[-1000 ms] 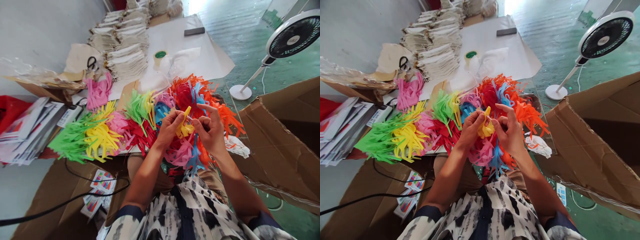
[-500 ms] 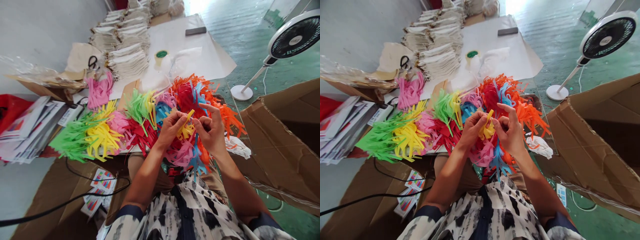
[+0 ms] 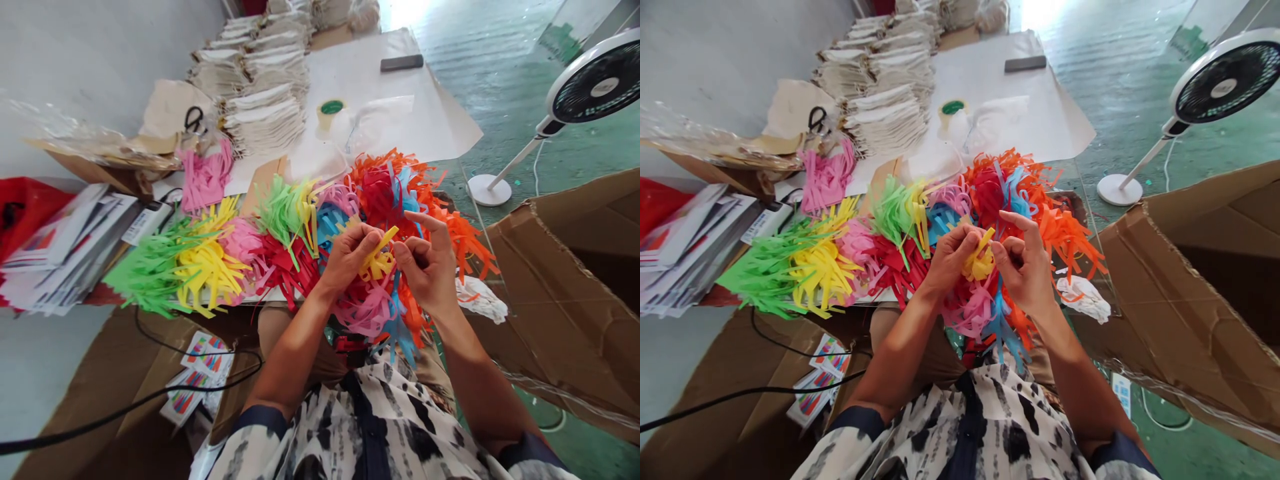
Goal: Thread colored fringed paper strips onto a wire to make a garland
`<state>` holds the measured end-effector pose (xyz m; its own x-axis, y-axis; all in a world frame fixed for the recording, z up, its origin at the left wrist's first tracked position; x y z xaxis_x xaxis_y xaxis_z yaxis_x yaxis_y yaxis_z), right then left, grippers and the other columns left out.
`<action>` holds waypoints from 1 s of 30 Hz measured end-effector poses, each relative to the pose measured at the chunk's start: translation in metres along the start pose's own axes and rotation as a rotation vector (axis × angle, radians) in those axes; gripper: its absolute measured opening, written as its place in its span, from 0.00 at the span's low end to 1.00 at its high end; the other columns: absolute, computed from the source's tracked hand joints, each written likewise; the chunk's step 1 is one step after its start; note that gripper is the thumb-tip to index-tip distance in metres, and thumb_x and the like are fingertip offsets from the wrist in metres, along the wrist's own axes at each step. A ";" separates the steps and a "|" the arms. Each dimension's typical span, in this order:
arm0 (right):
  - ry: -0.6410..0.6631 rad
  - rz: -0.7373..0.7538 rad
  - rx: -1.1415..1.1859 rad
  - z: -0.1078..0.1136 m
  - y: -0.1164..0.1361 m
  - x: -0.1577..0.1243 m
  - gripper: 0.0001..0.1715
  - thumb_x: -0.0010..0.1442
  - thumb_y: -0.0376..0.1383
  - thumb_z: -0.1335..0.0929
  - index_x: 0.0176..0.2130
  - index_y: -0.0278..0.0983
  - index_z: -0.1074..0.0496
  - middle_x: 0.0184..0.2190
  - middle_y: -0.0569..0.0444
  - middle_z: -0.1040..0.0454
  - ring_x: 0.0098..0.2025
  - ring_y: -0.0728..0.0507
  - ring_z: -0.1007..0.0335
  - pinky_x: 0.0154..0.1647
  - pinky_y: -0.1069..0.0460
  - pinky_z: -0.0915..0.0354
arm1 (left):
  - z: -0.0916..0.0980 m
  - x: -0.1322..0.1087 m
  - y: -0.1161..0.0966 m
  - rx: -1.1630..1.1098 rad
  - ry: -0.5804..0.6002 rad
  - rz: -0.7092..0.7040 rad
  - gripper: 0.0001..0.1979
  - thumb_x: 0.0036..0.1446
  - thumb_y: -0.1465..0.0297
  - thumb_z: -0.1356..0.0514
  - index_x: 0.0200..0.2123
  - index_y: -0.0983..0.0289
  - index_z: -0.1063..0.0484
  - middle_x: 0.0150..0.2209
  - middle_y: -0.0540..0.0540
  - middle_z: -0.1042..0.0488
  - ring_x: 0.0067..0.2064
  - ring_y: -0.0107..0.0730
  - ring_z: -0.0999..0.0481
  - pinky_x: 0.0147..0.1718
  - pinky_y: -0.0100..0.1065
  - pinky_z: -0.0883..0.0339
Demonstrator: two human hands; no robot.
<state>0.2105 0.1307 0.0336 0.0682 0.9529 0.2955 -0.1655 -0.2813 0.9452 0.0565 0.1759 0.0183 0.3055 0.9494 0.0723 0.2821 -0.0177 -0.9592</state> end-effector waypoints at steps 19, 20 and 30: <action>0.025 -0.095 0.105 0.004 -0.009 0.004 0.21 0.69 0.45 0.27 0.57 0.44 0.30 0.23 0.65 0.31 0.22 0.50 0.42 0.23 0.52 0.48 | -0.001 -0.001 -0.011 0.122 0.063 -0.166 0.13 0.58 0.60 0.24 0.38 0.63 0.17 0.39 0.53 0.19 0.38 0.27 0.21 0.39 0.28 0.25; 0.042 -0.108 0.136 0.004 -0.010 0.005 0.22 0.68 0.46 0.26 0.57 0.44 0.30 0.23 0.65 0.31 0.22 0.50 0.41 0.23 0.52 0.47 | -0.001 -0.001 -0.012 0.128 0.062 -0.169 0.13 0.58 0.60 0.24 0.39 0.62 0.17 0.40 0.53 0.19 0.39 0.27 0.20 0.39 0.28 0.25; 0.231 -0.240 0.357 0.003 -0.017 0.010 0.35 0.64 0.49 0.22 0.63 0.45 0.32 0.22 0.66 0.32 0.21 0.50 0.40 0.22 0.54 0.46 | 0.001 -0.005 -0.019 0.168 0.100 -0.148 0.09 0.59 0.61 0.24 0.40 0.57 0.12 0.46 0.56 0.18 0.49 0.35 0.19 0.49 0.35 0.24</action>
Point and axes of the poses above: each hand's wrist, its own x-axis towards the middle knuckle, its own z-axis out of the back of the hand, y = z × x, the point moved 4 cm from there along x, towards the middle knuckle
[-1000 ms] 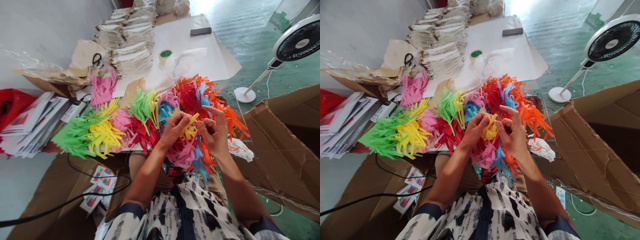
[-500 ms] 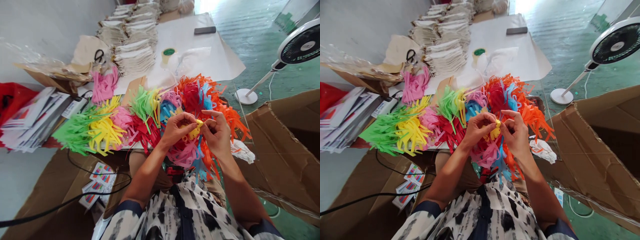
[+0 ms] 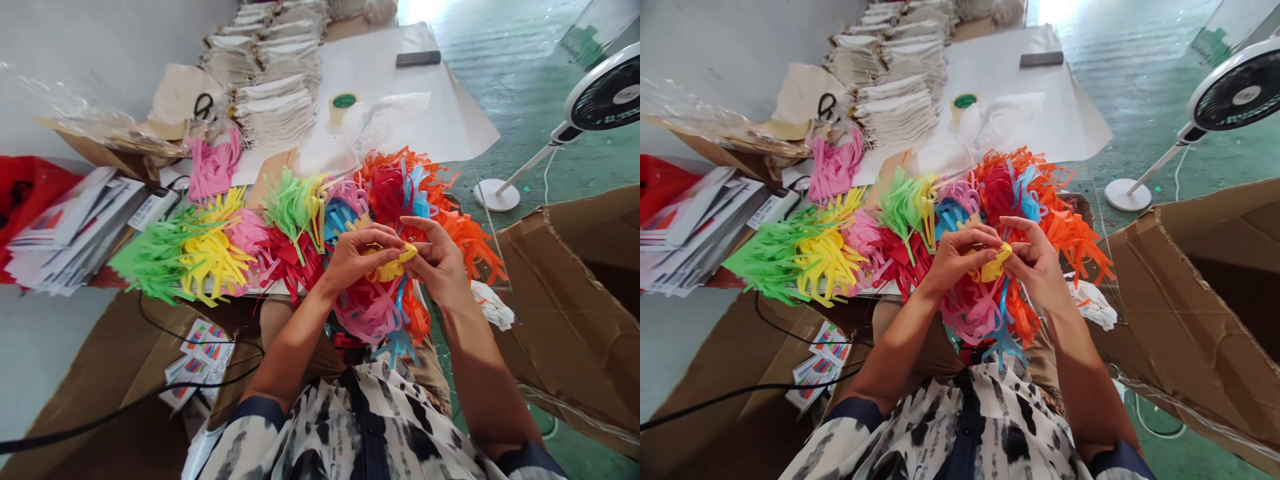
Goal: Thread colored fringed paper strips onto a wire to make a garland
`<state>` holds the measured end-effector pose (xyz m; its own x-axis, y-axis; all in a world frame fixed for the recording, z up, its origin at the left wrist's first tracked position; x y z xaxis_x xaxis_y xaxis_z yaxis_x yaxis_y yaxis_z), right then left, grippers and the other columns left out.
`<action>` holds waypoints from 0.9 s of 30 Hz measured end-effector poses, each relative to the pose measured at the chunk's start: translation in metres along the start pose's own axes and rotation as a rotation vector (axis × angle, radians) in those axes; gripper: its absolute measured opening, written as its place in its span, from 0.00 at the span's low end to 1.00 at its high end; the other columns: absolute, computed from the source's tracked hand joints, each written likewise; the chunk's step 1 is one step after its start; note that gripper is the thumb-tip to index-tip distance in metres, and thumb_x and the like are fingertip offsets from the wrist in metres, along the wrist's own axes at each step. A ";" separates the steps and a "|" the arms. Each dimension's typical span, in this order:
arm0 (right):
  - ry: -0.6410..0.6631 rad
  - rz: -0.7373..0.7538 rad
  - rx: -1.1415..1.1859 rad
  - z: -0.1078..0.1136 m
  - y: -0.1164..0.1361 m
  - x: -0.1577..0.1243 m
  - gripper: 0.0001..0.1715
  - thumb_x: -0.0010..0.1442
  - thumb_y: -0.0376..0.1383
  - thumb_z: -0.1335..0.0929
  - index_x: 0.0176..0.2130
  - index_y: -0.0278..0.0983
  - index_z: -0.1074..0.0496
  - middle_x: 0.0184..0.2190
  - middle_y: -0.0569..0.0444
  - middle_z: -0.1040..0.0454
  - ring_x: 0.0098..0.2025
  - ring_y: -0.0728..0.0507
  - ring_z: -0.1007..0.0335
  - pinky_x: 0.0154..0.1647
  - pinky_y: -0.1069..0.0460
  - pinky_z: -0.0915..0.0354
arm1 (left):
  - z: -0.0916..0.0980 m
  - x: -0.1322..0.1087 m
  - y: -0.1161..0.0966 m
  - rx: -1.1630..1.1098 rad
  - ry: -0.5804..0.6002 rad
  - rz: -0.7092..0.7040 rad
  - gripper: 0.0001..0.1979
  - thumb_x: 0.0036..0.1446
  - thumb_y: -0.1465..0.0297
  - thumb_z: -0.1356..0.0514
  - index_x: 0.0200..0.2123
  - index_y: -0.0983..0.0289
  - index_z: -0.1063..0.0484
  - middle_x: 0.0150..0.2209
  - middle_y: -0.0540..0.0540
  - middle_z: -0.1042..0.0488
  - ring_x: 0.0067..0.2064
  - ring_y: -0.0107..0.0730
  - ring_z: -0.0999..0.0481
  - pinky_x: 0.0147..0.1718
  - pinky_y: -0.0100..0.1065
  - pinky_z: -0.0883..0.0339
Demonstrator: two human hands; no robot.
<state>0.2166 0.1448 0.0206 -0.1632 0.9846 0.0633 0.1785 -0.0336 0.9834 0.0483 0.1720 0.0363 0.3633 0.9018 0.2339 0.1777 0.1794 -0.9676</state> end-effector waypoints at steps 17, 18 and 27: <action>-0.065 -0.016 -0.043 0.001 0.000 -0.002 0.16 0.64 0.49 0.28 0.40 0.39 0.22 0.24 0.61 0.36 0.21 0.52 0.52 0.21 0.53 0.55 | -0.007 0.001 -0.004 0.284 -0.162 -0.190 0.09 0.69 0.60 0.33 0.41 0.59 0.16 0.38 0.52 0.16 0.36 0.28 0.20 0.38 0.31 0.29; -0.077 -0.020 -0.105 0.000 0.001 -0.003 0.17 0.63 0.50 0.26 0.38 0.39 0.22 0.22 0.62 0.38 0.21 0.53 0.52 0.21 0.53 0.56 | -0.008 0.001 -0.006 0.322 -0.161 -0.206 0.10 0.70 0.60 0.34 0.41 0.59 0.16 0.39 0.53 0.16 0.36 0.29 0.19 0.39 0.32 0.29; -0.422 0.113 -0.101 0.012 0.010 0.003 0.18 0.58 0.49 0.20 0.34 0.39 0.22 0.22 0.63 0.36 0.21 0.53 0.51 0.21 0.54 0.56 | -0.011 -0.003 -0.003 0.424 0.046 -0.111 0.14 0.66 0.57 0.31 0.48 0.59 0.16 0.36 0.53 0.16 0.32 0.30 0.22 0.34 0.32 0.32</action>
Point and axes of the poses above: each hand's wrist, its own x-axis towards the middle knuckle, its own z-axis out of the back of the hand, y = z × x, the point moved 4 cm from there along x, towards the middle knuckle
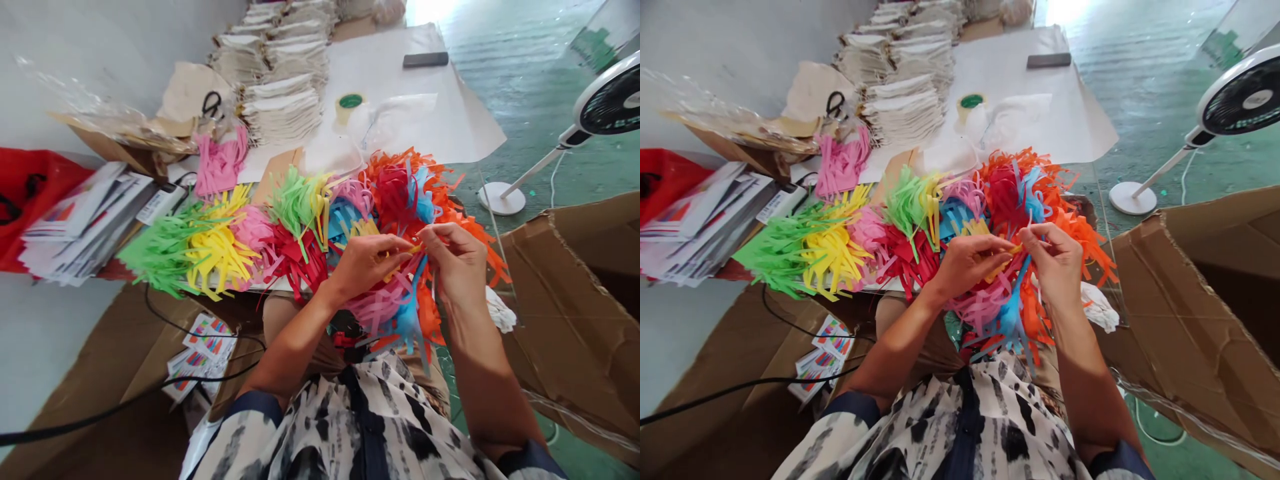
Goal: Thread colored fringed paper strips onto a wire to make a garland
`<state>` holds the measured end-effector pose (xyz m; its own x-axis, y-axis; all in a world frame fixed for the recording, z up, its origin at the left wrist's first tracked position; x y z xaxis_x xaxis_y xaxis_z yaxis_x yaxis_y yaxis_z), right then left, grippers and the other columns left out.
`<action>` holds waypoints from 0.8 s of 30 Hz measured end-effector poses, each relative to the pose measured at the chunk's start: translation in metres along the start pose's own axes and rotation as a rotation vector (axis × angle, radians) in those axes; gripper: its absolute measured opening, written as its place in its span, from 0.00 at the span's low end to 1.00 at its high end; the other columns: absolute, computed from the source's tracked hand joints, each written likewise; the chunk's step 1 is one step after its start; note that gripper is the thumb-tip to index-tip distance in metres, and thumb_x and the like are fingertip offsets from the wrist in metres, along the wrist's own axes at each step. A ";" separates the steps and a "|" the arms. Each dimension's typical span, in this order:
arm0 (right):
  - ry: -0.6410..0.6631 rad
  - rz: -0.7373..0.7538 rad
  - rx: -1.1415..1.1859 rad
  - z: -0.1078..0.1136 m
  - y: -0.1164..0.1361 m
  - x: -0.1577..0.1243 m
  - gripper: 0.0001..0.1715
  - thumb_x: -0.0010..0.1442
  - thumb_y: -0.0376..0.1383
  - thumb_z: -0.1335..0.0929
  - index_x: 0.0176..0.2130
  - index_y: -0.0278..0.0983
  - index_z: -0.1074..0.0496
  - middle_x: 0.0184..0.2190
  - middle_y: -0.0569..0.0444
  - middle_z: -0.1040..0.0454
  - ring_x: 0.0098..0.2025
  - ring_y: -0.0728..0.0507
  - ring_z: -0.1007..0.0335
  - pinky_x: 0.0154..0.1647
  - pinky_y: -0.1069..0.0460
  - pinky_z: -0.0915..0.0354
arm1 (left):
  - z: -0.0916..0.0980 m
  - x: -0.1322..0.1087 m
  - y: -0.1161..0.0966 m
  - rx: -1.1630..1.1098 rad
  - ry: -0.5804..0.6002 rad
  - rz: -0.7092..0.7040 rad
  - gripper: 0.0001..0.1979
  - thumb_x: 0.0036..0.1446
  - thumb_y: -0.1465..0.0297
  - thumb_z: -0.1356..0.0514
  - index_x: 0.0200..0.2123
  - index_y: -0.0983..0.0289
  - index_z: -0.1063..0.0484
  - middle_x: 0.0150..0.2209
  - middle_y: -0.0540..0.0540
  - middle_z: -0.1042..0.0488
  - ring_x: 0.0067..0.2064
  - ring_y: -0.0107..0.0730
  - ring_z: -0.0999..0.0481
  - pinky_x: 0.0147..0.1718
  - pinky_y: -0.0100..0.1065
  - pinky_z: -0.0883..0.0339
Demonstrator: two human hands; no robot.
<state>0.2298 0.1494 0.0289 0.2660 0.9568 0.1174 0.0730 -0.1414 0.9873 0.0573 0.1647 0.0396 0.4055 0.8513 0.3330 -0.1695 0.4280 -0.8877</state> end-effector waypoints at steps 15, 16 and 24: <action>-0.074 0.228 -0.260 0.003 0.002 0.013 0.18 0.64 0.47 0.23 0.30 0.40 0.28 0.21 0.58 0.30 0.22 0.49 0.44 0.26 0.49 0.48 | 0.047 -0.032 -0.004 0.260 0.061 0.047 0.11 0.70 0.60 0.35 0.44 0.58 0.14 0.43 0.57 0.13 0.46 0.41 0.17 0.49 0.40 0.31; -0.079 0.257 -0.289 0.003 0.004 0.014 0.17 0.64 0.46 0.24 0.30 0.40 0.28 0.21 0.59 0.31 0.22 0.49 0.44 0.26 0.49 0.48 | 0.061 -0.035 -0.006 0.283 0.011 0.044 0.11 0.70 0.61 0.35 0.42 0.58 0.14 0.42 0.56 0.13 0.45 0.41 0.17 0.48 0.40 0.30; -0.057 0.257 -0.454 -0.002 0.001 0.012 0.17 0.66 0.44 0.25 0.30 0.40 0.29 0.22 0.61 0.36 0.23 0.49 0.45 0.26 0.49 0.49 | 0.134 -0.039 0.012 1.022 -0.061 0.068 0.13 0.67 0.77 0.40 0.42 0.57 0.16 0.44 0.57 0.21 0.48 0.44 0.28 0.42 0.41 0.36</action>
Point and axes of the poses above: each hand's wrist, its own x-axis towards the middle knuckle, its own z-axis out of the back of the hand, y = z × x, the point moved 4 cm from there along x, towards the middle knuckle
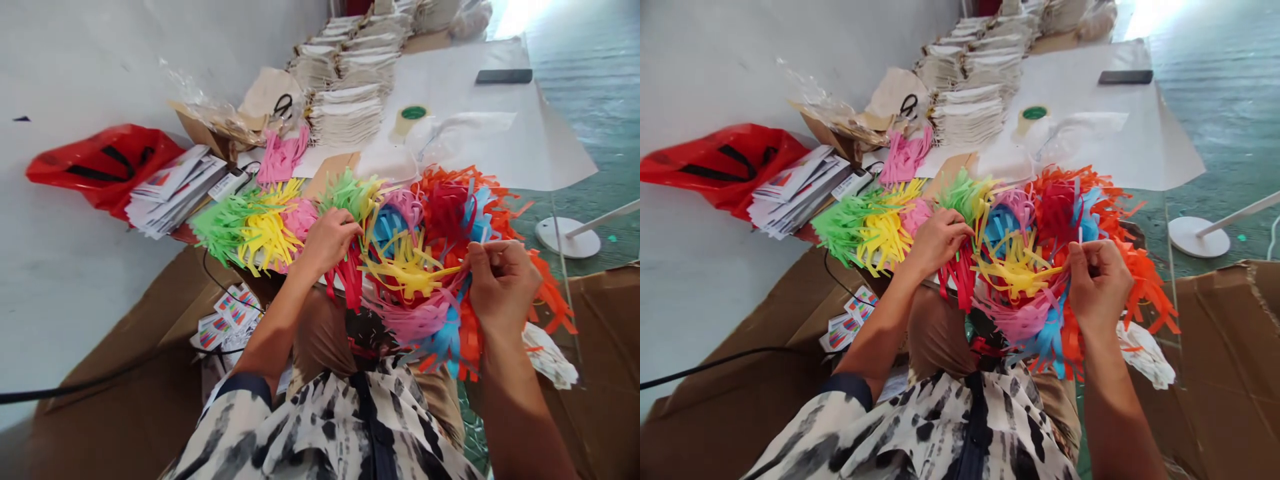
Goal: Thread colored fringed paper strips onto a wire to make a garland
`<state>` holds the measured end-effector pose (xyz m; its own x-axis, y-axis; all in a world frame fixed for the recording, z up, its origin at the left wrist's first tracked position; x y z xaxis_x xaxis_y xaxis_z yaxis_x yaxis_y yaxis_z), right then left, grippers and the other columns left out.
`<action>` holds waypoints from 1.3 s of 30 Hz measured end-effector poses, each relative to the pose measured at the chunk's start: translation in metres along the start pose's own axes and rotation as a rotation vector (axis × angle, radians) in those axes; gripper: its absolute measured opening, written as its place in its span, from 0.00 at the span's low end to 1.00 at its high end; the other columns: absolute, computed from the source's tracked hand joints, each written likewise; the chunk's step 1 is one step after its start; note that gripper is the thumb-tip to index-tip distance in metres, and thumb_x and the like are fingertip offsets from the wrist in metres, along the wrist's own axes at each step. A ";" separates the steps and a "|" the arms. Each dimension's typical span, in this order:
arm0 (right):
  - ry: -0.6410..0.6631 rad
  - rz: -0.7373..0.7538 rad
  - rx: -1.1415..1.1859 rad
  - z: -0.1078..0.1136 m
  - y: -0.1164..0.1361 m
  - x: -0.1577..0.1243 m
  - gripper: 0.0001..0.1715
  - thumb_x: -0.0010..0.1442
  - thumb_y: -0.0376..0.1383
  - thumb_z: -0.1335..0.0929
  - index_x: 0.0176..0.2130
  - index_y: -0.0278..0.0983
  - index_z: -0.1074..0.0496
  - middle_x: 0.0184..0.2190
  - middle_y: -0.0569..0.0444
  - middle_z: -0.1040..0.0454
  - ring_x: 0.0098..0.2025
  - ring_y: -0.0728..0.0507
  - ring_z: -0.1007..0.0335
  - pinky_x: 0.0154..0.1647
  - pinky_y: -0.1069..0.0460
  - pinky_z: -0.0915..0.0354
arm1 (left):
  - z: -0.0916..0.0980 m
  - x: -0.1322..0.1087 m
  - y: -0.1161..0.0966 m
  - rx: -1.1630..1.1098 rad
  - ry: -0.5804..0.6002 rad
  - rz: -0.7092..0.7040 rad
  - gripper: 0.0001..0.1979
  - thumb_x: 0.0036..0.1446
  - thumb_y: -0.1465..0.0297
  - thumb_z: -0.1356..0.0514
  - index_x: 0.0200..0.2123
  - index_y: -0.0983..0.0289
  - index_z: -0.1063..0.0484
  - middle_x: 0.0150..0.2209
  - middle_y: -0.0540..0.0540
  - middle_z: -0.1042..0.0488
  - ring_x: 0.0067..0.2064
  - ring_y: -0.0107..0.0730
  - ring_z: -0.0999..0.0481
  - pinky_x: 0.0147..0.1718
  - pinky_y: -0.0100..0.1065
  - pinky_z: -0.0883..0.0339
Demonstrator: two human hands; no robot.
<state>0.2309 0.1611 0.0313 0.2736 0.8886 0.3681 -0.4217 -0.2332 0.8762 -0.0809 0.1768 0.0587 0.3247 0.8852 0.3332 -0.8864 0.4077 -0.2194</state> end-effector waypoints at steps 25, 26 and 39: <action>0.107 -0.416 0.615 -0.005 -0.008 0.008 0.24 0.51 0.51 0.18 0.29 0.38 0.26 0.23 0.57 0.25 0.17 0.55 0.49 0.17 0.54 0.57 | 0.050 0.087 0.062 -1.008 -0.591 0.005 0.23 0.55 0.52 0.23 0.38 0.59 0.27 0.38 0.47 0.26 0.46 0.29 0.25 0.49 0.35 0.29; 0.136 -0.457 0.637 -0.005 -0.008 0.011 0.24 0.48 0.51 0.17 0.28 0.38 0.25 0.23 0.56 0.24 0.17 0.55 0.48 0.17 0.55 0.58 | 0.054 0.091 0.054 -0.946 -0.576 -0.049 0.23 0.57 0.52 0.23 0.38 0.60 0.28 0.38 0.47 0.26 0.47 0.28 0.25 0.52 0.37 0.29; 0.201 -0.596 0.802 -0.002 0.016 0.025 0.32 0.38 0.49 0.14 0.28 0.40 0.32 0.27 0.57 0.21 0.20 0.55 0.44 0.14 0.58 0.61 | 0.012 0.073 -0.099 -0.737 -0.082 -0.321 0.03 0.66 0.71 0.37 0.40 0.59 0.29 0.34 0.50 0.28 0.34 0.28 0.30 0.35 0.35 0.34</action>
<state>0.2297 0.1806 0.0536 0.0688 0.9793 -0.1902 0.4597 0.1380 0.8773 0.0270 0.1980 0.1155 0.4758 0.6919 0.5430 -0.2987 0.7078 -0.6402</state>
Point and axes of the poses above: each hand's wrist, its own x-axis towards the middle knuckle, its own z-axis out of the back of the hand, y = z × x, the point moved 4 cm from there along x, towards the middle knuckle
